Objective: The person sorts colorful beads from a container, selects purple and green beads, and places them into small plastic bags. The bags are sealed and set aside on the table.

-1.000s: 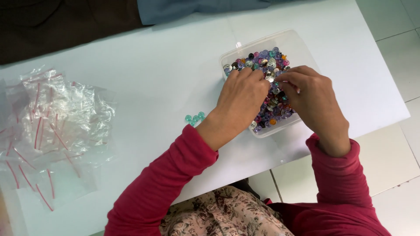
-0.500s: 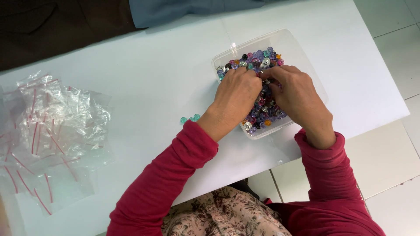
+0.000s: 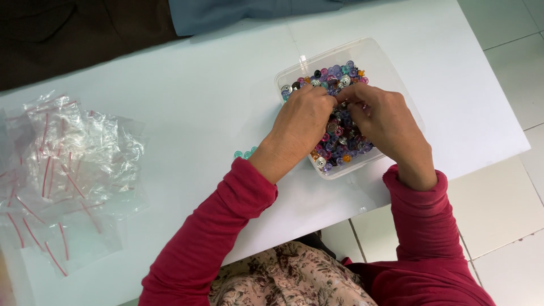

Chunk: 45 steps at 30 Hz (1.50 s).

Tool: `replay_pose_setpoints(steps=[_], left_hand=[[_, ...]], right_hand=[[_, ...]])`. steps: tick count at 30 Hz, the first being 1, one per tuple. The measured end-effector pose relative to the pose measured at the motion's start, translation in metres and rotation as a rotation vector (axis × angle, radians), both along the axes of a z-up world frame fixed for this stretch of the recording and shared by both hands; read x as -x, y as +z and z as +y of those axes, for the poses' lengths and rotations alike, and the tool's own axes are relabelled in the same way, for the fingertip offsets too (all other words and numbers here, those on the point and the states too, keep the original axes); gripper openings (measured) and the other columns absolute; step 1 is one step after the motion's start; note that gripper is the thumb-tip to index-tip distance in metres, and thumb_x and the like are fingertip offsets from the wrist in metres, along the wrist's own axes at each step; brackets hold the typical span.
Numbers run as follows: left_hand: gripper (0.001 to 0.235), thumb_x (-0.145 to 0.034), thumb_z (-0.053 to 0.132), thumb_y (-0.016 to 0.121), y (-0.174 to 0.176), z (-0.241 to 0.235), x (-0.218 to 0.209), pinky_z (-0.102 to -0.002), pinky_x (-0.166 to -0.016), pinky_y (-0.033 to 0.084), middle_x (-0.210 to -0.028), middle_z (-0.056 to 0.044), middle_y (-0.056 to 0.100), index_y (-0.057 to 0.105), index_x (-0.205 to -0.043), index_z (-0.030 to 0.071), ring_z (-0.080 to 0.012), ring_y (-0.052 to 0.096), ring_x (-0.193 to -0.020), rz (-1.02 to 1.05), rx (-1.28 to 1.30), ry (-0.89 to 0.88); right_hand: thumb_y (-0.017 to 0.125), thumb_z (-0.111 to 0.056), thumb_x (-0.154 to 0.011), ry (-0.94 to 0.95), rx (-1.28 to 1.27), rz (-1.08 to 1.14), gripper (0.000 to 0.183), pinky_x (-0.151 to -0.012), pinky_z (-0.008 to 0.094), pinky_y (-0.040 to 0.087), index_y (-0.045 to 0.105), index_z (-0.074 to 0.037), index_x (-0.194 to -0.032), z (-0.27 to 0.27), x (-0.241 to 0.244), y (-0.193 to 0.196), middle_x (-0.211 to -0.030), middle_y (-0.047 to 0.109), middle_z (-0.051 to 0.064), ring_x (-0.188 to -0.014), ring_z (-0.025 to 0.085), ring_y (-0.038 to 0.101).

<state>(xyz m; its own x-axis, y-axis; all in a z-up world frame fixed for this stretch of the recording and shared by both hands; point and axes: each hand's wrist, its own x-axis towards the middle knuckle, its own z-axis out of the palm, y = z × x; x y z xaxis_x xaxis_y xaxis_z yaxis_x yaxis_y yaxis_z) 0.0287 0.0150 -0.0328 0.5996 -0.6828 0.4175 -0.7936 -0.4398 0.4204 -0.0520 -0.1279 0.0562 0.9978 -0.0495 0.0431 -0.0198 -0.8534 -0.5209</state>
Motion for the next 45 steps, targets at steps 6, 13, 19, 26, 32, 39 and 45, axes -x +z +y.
replay_pose_setpoints(steps=[6, 13, 19, 26, 32, 39, 45], left_hand=[[0.015, -0.087, -0.007, 0.069, 0.011, 0.008, 0.004, -0.037, -0.073, 0.056, -0.081, -0.013, 0.066, 0.076, -0.096, 0.002, -0.0261, 0.067, -0.080, 0.036, 0.025, -0.022], [0.014, -0.087, -0.004, 0.069, 0.006, 0.008, 0.003, -0.033, -0.073, 0.056, -0.081, -0.012, 0.067, 0.077, -0.096, 0.003, -0.0228, 0.067, -0.079, 0.051, -0.001, -0.017], [0.015, -0.088, -0.003, 0.069, 0.005, 0.005, 0.001, -0.035, -0.074, 0.058, -0.083, -0.014, 0.069, 0.076, -0.099, 0.002, -0.0274, 0.068, -0.084, 0.038, 0.054, -0.034], [0.016, -0.095, -0.001, 0.066, 0.051, 0.033, 0.007, -0.037, -0.081, 0.060, -0.096, -0.018, 0.072, 0.074, -0.109, -0.001, -0.0319, 0.070, -0.097, 0.267, 0.366, -0.147], [0.020, -0.099, 0.004, 0.066, 0.065, 0.086, 0.017, -0.031, -0.079, 0.060, -0.105, -0.012, 0.072, 0.071, -0.118, 0.006, -0.0253, 0.070, -0.099, 0.330, 0.441, -0.148], [0.025, -0.101, 0.008, 0.065, 0.053, 0.164, 0.038, -0.034, -0.079, 0.060, -0.110, -0.013, 0.071, 0.067, -0.125, 0.005, -0.0255, 0.070, -0.097, 0.447, 0.347, -0.009], [0.033, -0.097, 0.004, 0.067, 0.024, 0.204, 0.050, -0.034, -0.080, 0.061, -0.104, -0.016, 0.072, 0.064, -0.130, 0.003, -0.0266, 0.071, -0.096, 0.521, 0.204, 0.149]], right_hand=[[0.067, 0.006, -0.098, -0.093, -0.150, -0.200, 0.032, -0.077, 0.037, 0.055, 0.068, -0.007, -0.127, -0.017, 0.002, -0.016, -0.092, 0.070, 0.013, -0.083, 0.025, 0.066], [0.077, 0.006, -0.089, -0.077, -0.047, -0.124, 0.019, -0.072, 0.032, 0.055, 0.077, -0.005, -0.105, -0.008, 0.005, -0.011, -0.088, 0.073, 0.010, -0.082, 0.022, 0.069], [0.077, 0.000, -0.086, 0.027, 0.295, 0.029, 0.022, -0.076, 0.038, 0.059, 0.080, -0.005, -0.106, -0.011, -0.002, -0.021, -0.090, 0.075, 0.014, -0.088, 0.029, 0.071], [0.074, 0.000, -0.090, 0.019, 0.236, -0.073, 0.020, -0.076, 0.036, 0.059, 0.081, -0.005, -0.109, -0.009, 0.004, -0.019, -0.089, 0.074, 0.015, -0.089, 0.028, 0.071], [0.073, 0.008, -0.097, 0.083, -0.115, -0.307, 0.016, -0.082, 0.038, 0.059, 0.078, 0.002, -0.111, 0.030, 0.020, 0.011, -0.101, 0.072, 0.019, -0.096, 0.031, 0.071], [0.075, 0.009, -0.085, 0.276, -0.352, -0.312, 0.025, -0.084, 0.040, 0.063, 0.078, -0.003, -0.107, 0.108, 0.043, 0.020, -0.107, 0.076, 0.015, -0.099, 0.029, 0.075], [0.066, 0.009, -0.095, 0.349, -0.156, -0.444, 0.019, -0.077, 0.035, 0.060, 0.076, 0.000, -0.107, 0.142, 0.031, -0.032, -0.103, 0.074, 0.015, -0.094, 0.029, 0.074]])
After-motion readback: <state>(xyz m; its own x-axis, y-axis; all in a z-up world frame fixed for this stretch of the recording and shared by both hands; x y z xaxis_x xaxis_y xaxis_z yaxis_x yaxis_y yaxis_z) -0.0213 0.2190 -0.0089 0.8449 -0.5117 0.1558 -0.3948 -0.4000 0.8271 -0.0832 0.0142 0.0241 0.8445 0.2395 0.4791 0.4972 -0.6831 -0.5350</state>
